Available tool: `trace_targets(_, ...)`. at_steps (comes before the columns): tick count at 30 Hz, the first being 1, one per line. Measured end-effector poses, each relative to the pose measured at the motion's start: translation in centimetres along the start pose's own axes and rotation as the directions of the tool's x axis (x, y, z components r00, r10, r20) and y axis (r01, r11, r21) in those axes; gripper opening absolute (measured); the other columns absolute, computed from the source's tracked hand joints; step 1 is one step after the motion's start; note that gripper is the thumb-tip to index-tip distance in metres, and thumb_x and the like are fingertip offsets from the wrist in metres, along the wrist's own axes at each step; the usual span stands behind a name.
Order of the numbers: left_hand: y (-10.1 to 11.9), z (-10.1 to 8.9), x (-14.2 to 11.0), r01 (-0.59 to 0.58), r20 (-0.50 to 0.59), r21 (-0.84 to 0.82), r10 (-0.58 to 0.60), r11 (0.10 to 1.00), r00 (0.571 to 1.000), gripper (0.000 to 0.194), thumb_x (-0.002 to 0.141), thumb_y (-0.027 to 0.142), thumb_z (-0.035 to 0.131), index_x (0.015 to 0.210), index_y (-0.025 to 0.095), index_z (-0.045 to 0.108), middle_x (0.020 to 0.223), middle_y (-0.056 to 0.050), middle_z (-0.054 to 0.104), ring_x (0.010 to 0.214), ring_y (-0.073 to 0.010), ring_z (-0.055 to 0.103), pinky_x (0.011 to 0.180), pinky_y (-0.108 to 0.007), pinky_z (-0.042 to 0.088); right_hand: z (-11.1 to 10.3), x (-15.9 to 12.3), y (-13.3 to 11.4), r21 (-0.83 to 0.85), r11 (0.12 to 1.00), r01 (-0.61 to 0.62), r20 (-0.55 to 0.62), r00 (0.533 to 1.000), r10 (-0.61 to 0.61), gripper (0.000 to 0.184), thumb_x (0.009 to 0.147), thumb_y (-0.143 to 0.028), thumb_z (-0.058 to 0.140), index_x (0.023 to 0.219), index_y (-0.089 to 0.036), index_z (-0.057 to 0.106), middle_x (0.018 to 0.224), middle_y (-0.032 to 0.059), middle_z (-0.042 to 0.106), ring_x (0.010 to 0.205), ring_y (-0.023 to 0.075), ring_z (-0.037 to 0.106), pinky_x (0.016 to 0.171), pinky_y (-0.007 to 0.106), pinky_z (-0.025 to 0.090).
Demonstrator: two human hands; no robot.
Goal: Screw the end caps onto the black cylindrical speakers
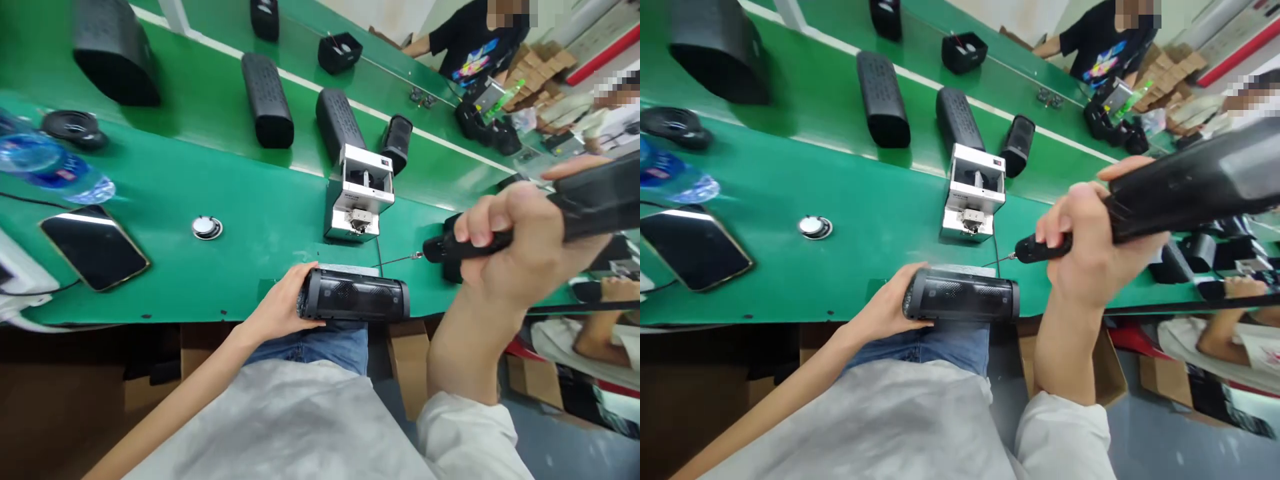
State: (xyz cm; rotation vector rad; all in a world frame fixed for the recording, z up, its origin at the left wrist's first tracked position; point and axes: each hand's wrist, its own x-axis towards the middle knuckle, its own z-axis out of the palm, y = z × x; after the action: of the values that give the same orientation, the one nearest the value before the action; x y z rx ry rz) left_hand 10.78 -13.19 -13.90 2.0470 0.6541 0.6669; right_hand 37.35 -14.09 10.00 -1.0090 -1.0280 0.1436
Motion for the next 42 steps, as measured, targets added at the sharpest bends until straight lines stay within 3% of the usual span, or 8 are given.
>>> trace_targets(4, -0.2, 0.0, 0.1, -0.006, 0.008, -0.016, 0.006, 1.000, 1.000, 0.120, 0.084, 0.045, 0.105, 0.177, 0.032, 0.030, 0.172, -0.019, 0.055, 0.160, -0.0494, 0.057, 0.131, -0.073, 0.052, -0.8, -1.0, -2.1, -0.072, 0.997, -0.010, -0.072, 0.997, 0.005, 0.020, 0.081, -0.019, 0.079, 0.096, -0.031, 0.075, 0.065, -0.0068, 0.039, 0.044, 0.0120, 0.038, 0.038, 0.030, 0.033)
trace_targets(10, -0.2, 0.1, 0.2, -0.033, 0.007, 0.000, 0.033, 0.999, 0.999, 0.119, 0.086, 0.047, 0.104, 0.176, 0.031, 0.028, 0.168, -0.020, 0.055, 0.157, -0.0493, 0.058, 0.129, -0.072, 0.054, -0.5, -1.6, -2.3, -0.102, 0.994, -0.032, -0.066, 0.997, 0.025, 0.022, 0.080, -0.019, 0.078, 0.096, -0.031, 0.070, 0.061, -0.0087, 0.043, 0.042, 0.0121, 0.033, 0.036, 0.031, 0.031)
trace_targets(19, 0.4, -0.2, 0.3, -0.021, 0.011, 0.012, 0.021, 1.000, 1.000, 0.115, 0.085, 0.041, 0.104, 0.174, 0.031, 0.031, 0.165, -0.020, 0.058, 0.154, -0.0486, 0.061, 0.125, -0.070, 0.058, -1.7, -3.8, 1.2, 0.000, 1.000, -0.012, 0.120, 0.993, 0.012, 0.028, 0.090, -0.009, 0.080, 0.109, -0.024, 0.065, 0.066, -0.0111, 0.055, 0.041, 0.0105, 0.045, 0.038, 0.027, 0.042)
trace_targets(25, 0.6, -0.4, 0.4, 0.004, 0.002, -0.024, -0.004, 1.000, 1.000, 0.110, 0.081, 0.039, 0.106, 0.169, 0.029, 0.040, 0.160, -0.019, 0.063, 0.147, -0.0467, 0.066, 0.120, -0.066, 0.062, -2.4, -6.1, 3.6, 0.046, 0.999, -0.003, 0.186, 0.982, -0.006, 0.027, 0.098, -0.009, 0.076, 0.109, -0.025, 0.058, 0.068, -0.0122, 0.053, 0.042, 0.0080, 0.045, 0.041, 0.021, 0.043)
trace_targets(34, 0.4, -0.3, 0.4, 0.022, 0.005, -0.039, -0.022, 0.999, 1.000, 0.112, 0.079, 0.039, 0.107, 0.168, 0.029, 0.040, 0.163, -0.019, 0.060, 0.151, -0.0462, 0.064, 0.124, -0.067, 0.059, -3.2, -6.0, 4.4, 0.103, 0.994, 0.035, 0.217, 0.975, -0.057, 0.027, 0.098, -0.010, 0.079, 0.109, -0.026, 0.060, 0.067, -0.0120, 0.053, 0.040, 0.0079, 0.045, 0.039, 0.021, 0.043)
trace_targets(42, 0.3, -0.2, 0.4, -0.009, 0.001, -0.002, 0.009, 1.000, 1.000, 0.114, 0.081, 0.039, 0.106, 0.170, 0.030, 0.035, 0.165, -0.020, 0.057, 0.153, -0.0471, 0.061, 0.125, -0.068, 0.058, -3.2, -5.4, 3.6, 0.076, 0.995, -0.069, 0.211, 0.976, 0.052, 0.024, 0.095, -0.016, 0.084, 0.105, -0.025, 0.064, 0.068, -0.0098, 0.058, 0.042, 0.0107, 0.053, 0.042, 0.025, 0.049)
